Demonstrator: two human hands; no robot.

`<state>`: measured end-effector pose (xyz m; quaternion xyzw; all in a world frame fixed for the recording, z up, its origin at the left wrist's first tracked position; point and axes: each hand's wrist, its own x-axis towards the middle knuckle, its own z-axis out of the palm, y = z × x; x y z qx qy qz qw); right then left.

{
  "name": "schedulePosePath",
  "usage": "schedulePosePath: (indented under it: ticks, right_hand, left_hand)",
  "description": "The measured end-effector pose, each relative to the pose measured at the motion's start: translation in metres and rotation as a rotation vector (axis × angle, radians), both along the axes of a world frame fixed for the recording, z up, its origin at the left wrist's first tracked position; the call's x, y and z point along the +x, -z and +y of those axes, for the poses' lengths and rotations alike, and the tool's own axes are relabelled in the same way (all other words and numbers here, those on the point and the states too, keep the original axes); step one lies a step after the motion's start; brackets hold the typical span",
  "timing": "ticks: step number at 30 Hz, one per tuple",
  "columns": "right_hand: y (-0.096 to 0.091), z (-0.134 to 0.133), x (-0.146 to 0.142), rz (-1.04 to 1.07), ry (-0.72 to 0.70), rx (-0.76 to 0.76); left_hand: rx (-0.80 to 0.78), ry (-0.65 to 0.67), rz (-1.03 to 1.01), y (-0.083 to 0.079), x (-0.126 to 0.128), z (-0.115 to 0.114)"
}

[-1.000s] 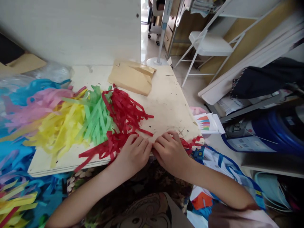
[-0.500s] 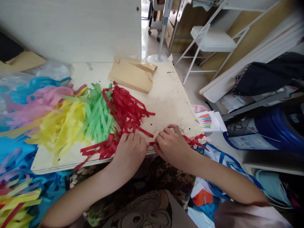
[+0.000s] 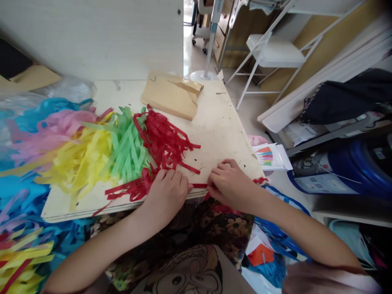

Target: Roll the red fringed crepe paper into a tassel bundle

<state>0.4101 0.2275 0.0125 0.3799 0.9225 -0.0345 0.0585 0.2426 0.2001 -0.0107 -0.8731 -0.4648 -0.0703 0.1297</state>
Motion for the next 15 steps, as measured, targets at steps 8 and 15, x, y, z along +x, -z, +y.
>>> schedulePosePath:
  ticks: [8,15]
  right_hand:
    - [-0.012,0.0,0.011,-0.151,0.076,-0.089]
    - [-0.017,0.004,0.01,-0.174,0.158,-0.186]
  left_hand:
    - [-0.058,-0.021,0.016,-0.009,0.003,0.001]
    - [-0.225,-0.04,0.1,-0.017,0.006,0.008]
